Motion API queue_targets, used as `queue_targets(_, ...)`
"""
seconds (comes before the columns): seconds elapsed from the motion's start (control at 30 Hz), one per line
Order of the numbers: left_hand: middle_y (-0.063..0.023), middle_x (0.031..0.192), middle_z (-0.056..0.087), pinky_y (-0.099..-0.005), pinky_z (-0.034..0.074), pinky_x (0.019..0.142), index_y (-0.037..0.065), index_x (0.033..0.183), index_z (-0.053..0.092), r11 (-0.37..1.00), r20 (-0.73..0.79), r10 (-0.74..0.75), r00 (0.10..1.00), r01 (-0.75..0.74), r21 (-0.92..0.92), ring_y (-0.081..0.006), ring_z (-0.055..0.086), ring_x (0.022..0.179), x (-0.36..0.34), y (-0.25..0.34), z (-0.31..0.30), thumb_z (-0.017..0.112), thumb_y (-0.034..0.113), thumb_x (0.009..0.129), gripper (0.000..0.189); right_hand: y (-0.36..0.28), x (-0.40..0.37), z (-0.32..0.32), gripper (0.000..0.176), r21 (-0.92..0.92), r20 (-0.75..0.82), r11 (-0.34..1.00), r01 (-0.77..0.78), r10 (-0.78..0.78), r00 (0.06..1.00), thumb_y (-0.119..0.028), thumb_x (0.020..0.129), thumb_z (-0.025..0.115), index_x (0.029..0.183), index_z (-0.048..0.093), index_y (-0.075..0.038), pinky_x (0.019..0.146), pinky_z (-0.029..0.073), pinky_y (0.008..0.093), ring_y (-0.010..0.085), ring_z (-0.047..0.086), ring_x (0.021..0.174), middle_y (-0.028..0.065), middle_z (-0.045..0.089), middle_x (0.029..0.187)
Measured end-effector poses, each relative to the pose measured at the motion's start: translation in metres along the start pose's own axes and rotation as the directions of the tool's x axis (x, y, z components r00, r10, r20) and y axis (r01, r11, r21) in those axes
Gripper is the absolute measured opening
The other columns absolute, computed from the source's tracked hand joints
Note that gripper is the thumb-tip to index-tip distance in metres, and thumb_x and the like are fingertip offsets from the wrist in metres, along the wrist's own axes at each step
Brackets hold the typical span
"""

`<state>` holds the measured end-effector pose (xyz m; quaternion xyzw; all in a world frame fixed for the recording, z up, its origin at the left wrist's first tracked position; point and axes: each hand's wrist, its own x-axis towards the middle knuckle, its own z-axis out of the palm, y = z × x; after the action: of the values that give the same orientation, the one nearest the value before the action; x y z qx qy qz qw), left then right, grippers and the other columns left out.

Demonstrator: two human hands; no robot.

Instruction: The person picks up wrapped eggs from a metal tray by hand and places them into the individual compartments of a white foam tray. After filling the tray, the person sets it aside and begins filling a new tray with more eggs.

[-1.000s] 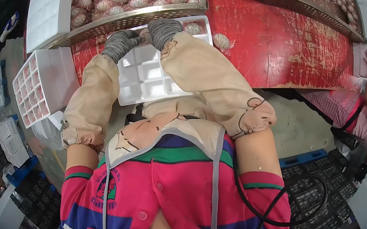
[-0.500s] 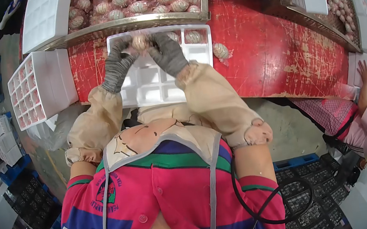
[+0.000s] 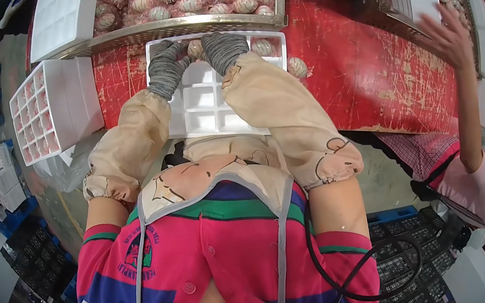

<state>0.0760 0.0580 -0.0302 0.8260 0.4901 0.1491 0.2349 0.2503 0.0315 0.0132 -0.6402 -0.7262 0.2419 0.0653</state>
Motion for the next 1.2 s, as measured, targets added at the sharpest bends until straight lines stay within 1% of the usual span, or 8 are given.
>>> queue_targets(0.2, -0.0124, 0.087, 0.062, -0.0413, 0.046, 0.078, 0.011, 0.099, 0.068, 0.974, 0.17, -0.066, 0.983, 0.026, 0.224, -0.0318, 0.059, 0.085, 0.013, 0.015, -0.014, 0.068, 0.03, 0.076, 0.029, -0.002, 0.018, 0.028, 0.038, -0.028, -0.284, 0.998, -0.06, 0.05, 0.958, -0.035, 0.085, 0.055, 0.11, 0.061, -0.007, 0.09, 0.043, 0.0442, 0.0339, 0.057, 0.102, 0.0198, 0.062, 0.104)
queue_targets(0.4, -0.012, 0.088, 0.063, -0.0385, 0.046, 0.082, 0.007, 0.1, 0.067, 0.987, 0.015, 0.041, 0.999, -0.039, -0.159, -0.0287, 0.06, 0.087, 0.011, -0.028, -0.034, 0.065, 0.021, 0.081, 0.024, 0.009, 0.035, 0.045, 0.038, -0.091, 0.021, 0.994, -0.061, 0.063, 0.998, -0.035, 0.088, 0.049, 0.114, 0.059, -0.008, 0.091, 0.043, 0.0425, 0.0336, 0.056, 0.105, 0.0178, 0.062, 0.108)
queue_targets(0.53, -0.0126, 0.092, 0.063, -0.0395, 0.047, 0.08, 0.007, 0.093, 0.068, 0.996, 0.111, -0.059, 0.992, 0.052, 0.069, -0.0298, 0.059, 0.089, 0.006, -0.013, -0.057, 0.069, 0.031, 0.075, 0.03, 0.008, 0.028, 0.041, 0.038, -0.101, 0.012, 0.993, -0.063, 0.064, 0.998, -0.034, 0.088, 0.049, 0.115, 0.058, -0.009, 0.092, 0.042, 0.0424, 0.0327, 0.055, 0.107, 0.0171, 0.061, 0.11)
queue_targets(0.6, -0.0129, 0.09, 0.063, -0.0404, 0.046, 0.079, 0.007, 0.088, 0.068, 0.879, 0.341, 0.038, 0.939, -0.194, 0.436, -0.03, 0.059, 0.088, 0.017, -0.002, -0.055, 0.071, 0.035, 0.071, 0.032, 0.008, 0.028, 0.04, 0.038, -0.113, 0.003, 0.992, -0.065, 0.066, 0.998, -0.034, 0.087, 0.05, 0.116, 0.058, -0.009, 0.093, 0.042, 0.0424, 0.0323, 0.055, 0.108, 0.0167, 0.061, 0.111)
queue_targets(0.9, -0.0141, 0.087, 0.063, -0.0365, 0.048, 0.077, 0.007, 0.092, 0.068, 0.95, 0.144, 0.305, 0.941, -0.311, 0.019, -0.0278, 0.061, 0.086, 0.013, -0.052, -0.029, 0.068, 0.015, 0.076, 0.018, 0.008, 0.026, 0.045, 0.039, -0.144, -0.027, 0.986, -0.078, 0.075, 0.997, -0.033, 0.087, 0.051, 0.119, 0.056, -0.011, 0.096, 0.04, 0.0421, 0.0305, 0.053, 0.112, 0.0152, 0.059, 0.115)
queue_targets(1.1, -0.0163, 0.084, 0.065, -0.0417, 0.051, 0.071, 0.007, 0.086, 0.066, 0.935, 0.275, 0.074, 0.959, -0.163, 0.316, -0.032, 0.064, 0.08, 0.031, -0.02, -0.016, 0.055, 0.018, 0.081, 0.016, 0.012, 0.015, 0.056, 0.04, -0.234, -0.37, 0.966, -0.11, 0.016, 0.929, -0.032, 0.086, 0.051, 0.121, 0.055, -0.012, 0.098, 0.039, 0.0419, 0.0292, 0.051, 0.115, 0.0141, 0.058, 0.118)
queue_targets(1.17, -0.0156, 0.084, 0.066, -0.0425, 0.051, 0.069, 0.007, 0.083, 0.066, 0.875, 0.252, 0.013, 0.968, -0.132, 0.465, -0.0324, 0.064, 0.079, 0.034, -0.019, -0.006, 0.053, 0.016, 0.081, 0.016, -0.005, -0.047, -0.005, 0.036, 0.137, 0.149, 0.991, 0.0, -0.021, 0.989, -0.034, 0.091, 0.048, 0.112, 0.06, -0.008, 0.089, 0.045, 0.0412, 0.0307, 0.058, 0.105, 0.0163, 0.062, 0.109)
queue_targets(1.2, -0.0147, 0.083, 0.066, -0.0427, 0.051, 0.067, 0.009, 0.083, 0.067, 0.817, 0.258, 0.06, 0.964, -0.196, 0.542, -0.0318, 0.065, 0.077, 0.033, -0.023, 0.0, 0.052, 0.014, 0.08, 0.016, 0.0, -0.072, -0.002, 0.035, 0.243, -0.058, 0.97, 0.029, -0.015, 0.998, -0.033, 0.09, 0.05, 0.113, 0.06, -0.008, 0.09, 0.045, 0.0397, 0.029, 0.058, 0.104, 0.0154, 0.063, 0.107)
